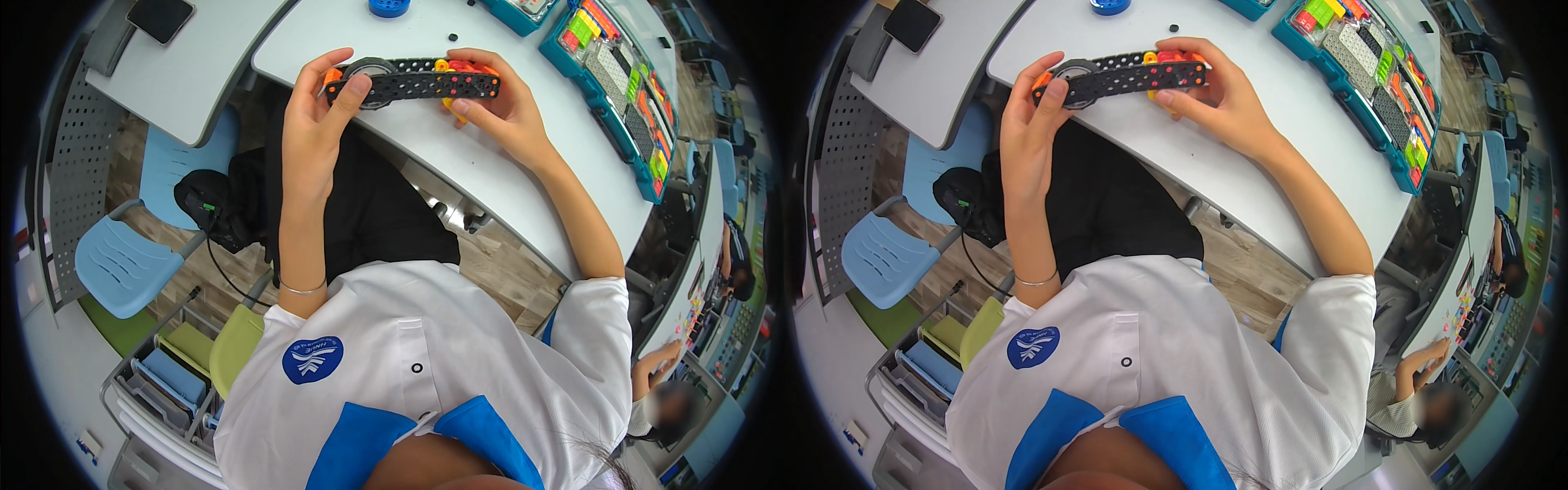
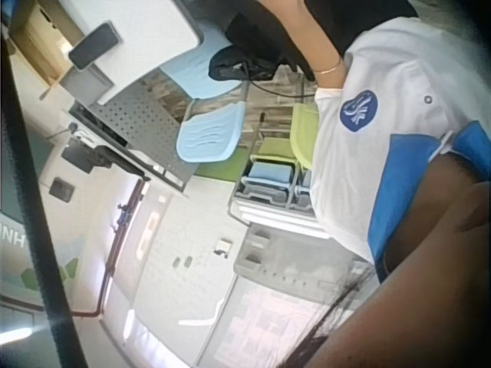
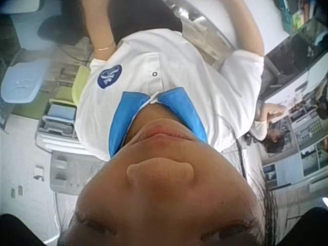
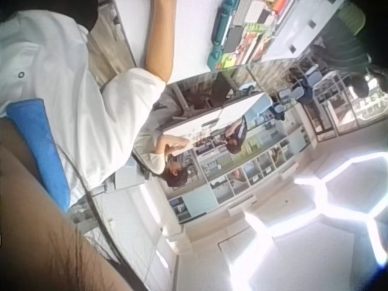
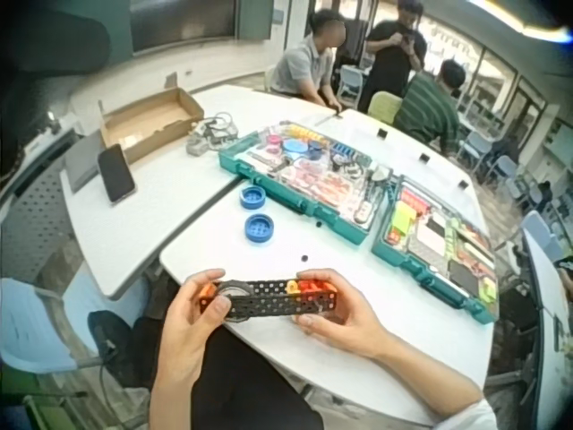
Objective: The person assembles a small Lego vehicle by connecting wheels, beams, and connectors. They attach wheels to axles, join structural beams, and secure components with pins and plates, completing a compact model on the table.
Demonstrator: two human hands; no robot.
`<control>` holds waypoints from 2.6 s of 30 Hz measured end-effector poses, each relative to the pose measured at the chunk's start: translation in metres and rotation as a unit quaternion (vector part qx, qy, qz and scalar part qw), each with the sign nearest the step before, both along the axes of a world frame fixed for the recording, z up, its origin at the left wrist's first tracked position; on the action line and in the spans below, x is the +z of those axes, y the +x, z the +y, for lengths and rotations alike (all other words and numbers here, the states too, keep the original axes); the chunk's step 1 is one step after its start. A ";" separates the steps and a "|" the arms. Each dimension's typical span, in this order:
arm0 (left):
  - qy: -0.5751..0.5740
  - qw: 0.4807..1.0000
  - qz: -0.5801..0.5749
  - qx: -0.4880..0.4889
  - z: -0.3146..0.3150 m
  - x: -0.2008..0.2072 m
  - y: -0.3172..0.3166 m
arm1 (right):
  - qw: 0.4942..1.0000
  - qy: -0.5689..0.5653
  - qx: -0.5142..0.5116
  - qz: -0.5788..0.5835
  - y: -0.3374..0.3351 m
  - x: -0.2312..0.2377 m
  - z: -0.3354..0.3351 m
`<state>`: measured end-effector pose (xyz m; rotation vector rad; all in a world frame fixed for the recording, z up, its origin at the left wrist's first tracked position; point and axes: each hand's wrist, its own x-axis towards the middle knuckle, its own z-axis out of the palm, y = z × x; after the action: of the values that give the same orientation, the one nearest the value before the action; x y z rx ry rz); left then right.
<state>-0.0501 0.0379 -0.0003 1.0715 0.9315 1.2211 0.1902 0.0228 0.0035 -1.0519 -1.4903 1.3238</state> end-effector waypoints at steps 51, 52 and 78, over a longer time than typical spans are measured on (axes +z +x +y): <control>0.318 0.852 0.415 0.016 0.017 -0.016 -0.051 | 0.859 0.317 -0.114 -0.385 0.019 -0.027 0.068; 0.302 0.865 0.400 0.023 0.016 -0.016 -0.049 | 0.863 0.316 -0.114 -0.378 0.017 -0.023 0.063; 0.209 0.899 0.367 0.113 0.039 -0.011 0.004 | 0.897 0.354 -0.157 -0.213 0.004 -0.007 0.021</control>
<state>-0.0460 0.0766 -0.0114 1.8866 1.4309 1.2490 0.1939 0.0441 -0.0036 -1.0523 -1.8178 0.2606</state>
